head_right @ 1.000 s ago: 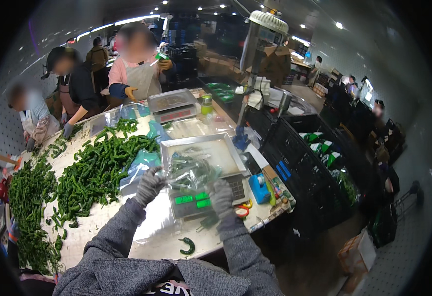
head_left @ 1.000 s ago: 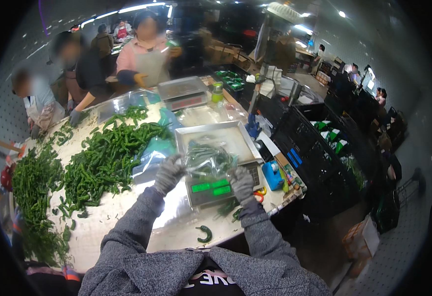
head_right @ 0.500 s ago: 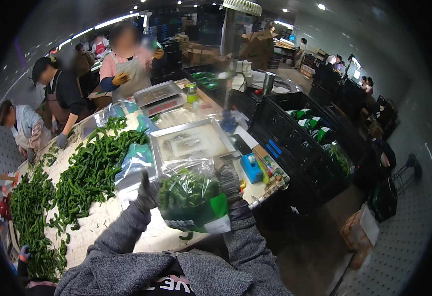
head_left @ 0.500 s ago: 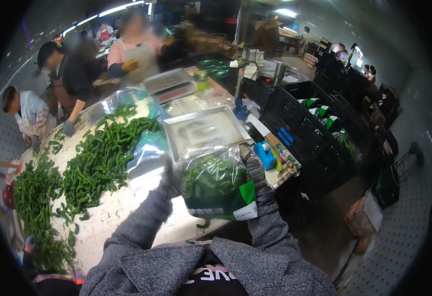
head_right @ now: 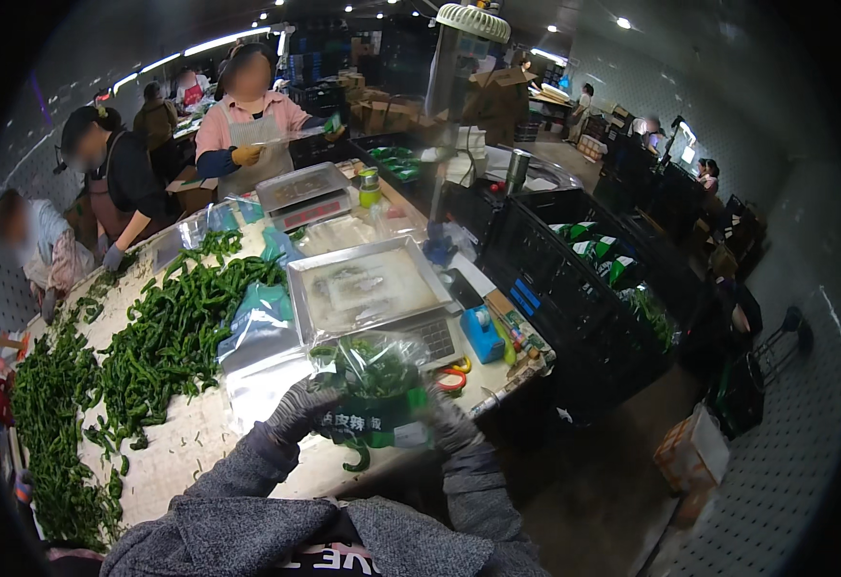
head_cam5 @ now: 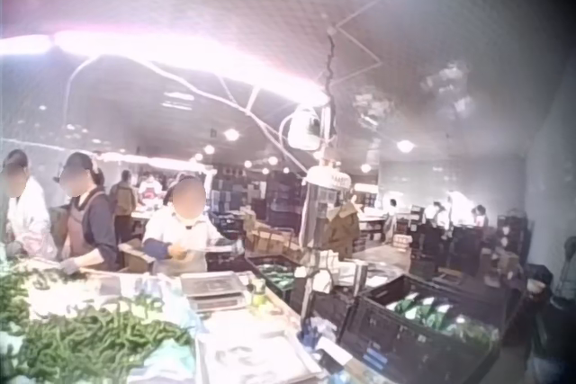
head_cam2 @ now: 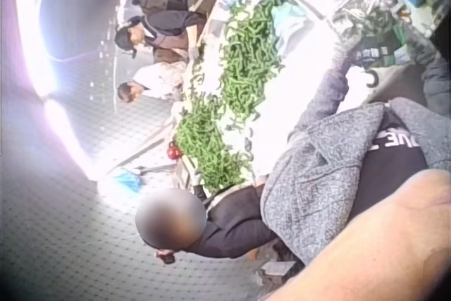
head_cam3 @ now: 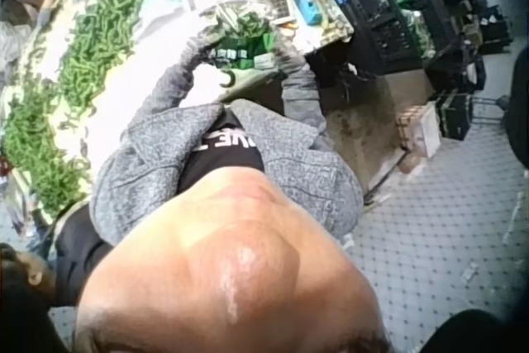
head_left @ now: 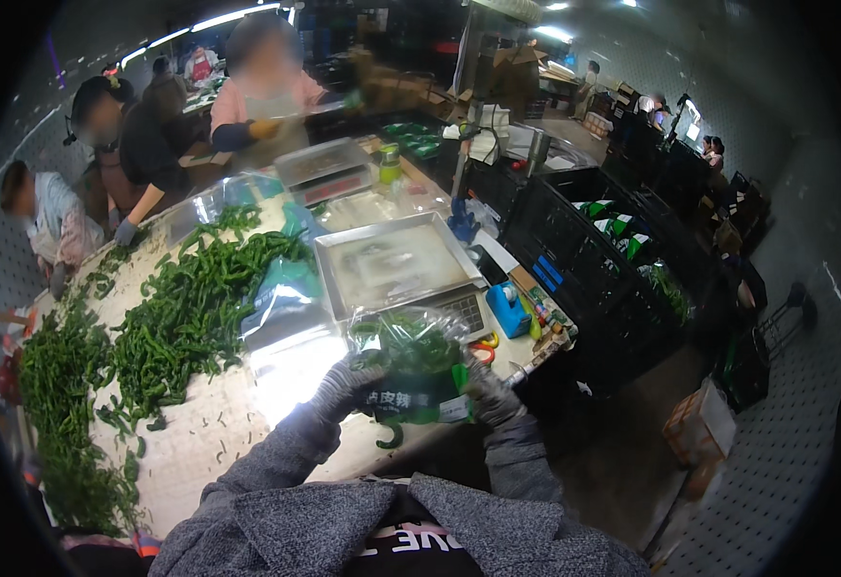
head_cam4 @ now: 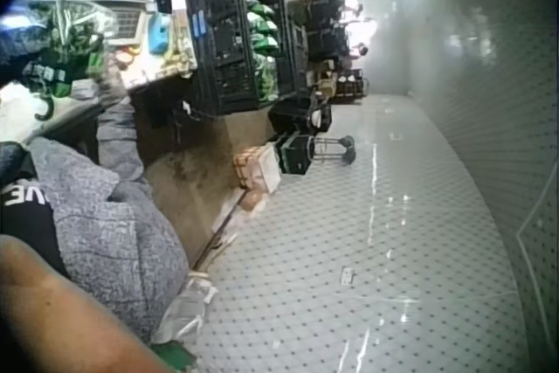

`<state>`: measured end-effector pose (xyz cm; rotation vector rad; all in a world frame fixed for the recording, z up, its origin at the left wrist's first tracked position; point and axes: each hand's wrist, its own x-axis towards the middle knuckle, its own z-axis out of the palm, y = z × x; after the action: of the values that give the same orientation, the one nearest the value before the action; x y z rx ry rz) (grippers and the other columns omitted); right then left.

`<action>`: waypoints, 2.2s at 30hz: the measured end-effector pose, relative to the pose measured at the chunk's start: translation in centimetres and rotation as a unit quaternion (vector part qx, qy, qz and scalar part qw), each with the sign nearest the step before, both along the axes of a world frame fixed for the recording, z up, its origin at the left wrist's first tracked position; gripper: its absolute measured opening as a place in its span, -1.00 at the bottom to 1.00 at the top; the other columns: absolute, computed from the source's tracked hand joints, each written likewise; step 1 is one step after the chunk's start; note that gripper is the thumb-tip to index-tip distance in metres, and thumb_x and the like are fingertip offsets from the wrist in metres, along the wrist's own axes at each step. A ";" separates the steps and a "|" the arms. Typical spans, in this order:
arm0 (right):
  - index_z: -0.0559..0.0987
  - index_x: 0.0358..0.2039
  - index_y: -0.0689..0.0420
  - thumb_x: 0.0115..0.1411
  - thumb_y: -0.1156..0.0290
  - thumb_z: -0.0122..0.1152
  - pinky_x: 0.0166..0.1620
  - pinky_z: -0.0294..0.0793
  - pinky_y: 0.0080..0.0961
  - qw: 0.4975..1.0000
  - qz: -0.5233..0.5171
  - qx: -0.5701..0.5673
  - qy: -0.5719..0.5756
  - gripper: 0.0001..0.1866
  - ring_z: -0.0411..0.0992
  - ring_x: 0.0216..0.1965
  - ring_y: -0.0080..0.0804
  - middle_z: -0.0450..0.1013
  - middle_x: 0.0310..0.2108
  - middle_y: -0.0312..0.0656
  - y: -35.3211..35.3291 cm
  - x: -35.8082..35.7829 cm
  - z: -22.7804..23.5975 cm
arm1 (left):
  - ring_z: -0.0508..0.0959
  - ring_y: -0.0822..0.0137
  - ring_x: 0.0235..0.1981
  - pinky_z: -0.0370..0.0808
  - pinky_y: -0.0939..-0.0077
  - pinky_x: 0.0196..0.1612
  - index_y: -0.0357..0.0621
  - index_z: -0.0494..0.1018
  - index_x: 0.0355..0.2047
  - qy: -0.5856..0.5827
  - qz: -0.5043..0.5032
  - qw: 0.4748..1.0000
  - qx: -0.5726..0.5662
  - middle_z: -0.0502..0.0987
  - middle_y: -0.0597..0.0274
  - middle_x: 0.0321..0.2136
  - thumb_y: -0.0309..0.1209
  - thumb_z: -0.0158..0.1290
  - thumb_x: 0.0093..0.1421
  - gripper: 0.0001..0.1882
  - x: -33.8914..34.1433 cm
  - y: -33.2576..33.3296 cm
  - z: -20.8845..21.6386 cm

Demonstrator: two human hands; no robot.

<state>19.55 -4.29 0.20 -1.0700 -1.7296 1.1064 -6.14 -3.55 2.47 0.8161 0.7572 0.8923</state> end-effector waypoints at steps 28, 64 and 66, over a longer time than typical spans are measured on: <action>0.27 -0.01 0.23 0.09 0.44 0.01 -0.07 0.28 -0.60 0.940 -0.079 -0.129 0.306 -0.57 0.28 -0.15 -0.53 0.34 -0.17 -0.25 -1.1 2.3 -2.0 | 0.49 0.29 -0.27 0.49 0.40 -0.26 -0.22 0.30 -0.10 -0.043 -0.060 0.997 0.019 0.45 0.09 -0.25 -0.25 0.07 -0.02 -0.51 3.6 0.2 -1.3; 0.38 -0.11 0.23 0.08 0.52 -0.03 -0.09 0.32 -0.64 0.904 -0.184 -0.151 0.355 -0.69 0.31 -0.16 -0.54 0.35 -0.17 -0.25 -1.4 2.4 -3.2 | 0.41 0.29 -0.14 0.37 0.42 -0.08 -0.21 0.18 0.02 -0.105 -0.096 0.990 0.021 0.38 0.14 -0.14 -0.20 0.04 0.05 -0.42 4.1 1.2 -4.5; 0.38 -0.11 0.25 0.08 0.52 -0.02 -0.12 0.34 -0.65 0.909 -0.186 -0.136 0.347 -0.68 0.33 -0.21 -0.56 0.36 -0.20 -0.24 -1.4 2.2 -2.8 | 0.41 0.27 -0.14 0.38 0.41 -0.08 -0.21 0.17 0.03 -0.123 -0.089 0.988 0.014 0.38 0.13 -0.14 -0.25 0.07 0.01 -0.40 4.7 1.0 -3.7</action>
<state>21.78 -5.68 -2.57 -0.9515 -0.7911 1.2911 -1.47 -2.55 -1.24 0.7680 0.4490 0.8264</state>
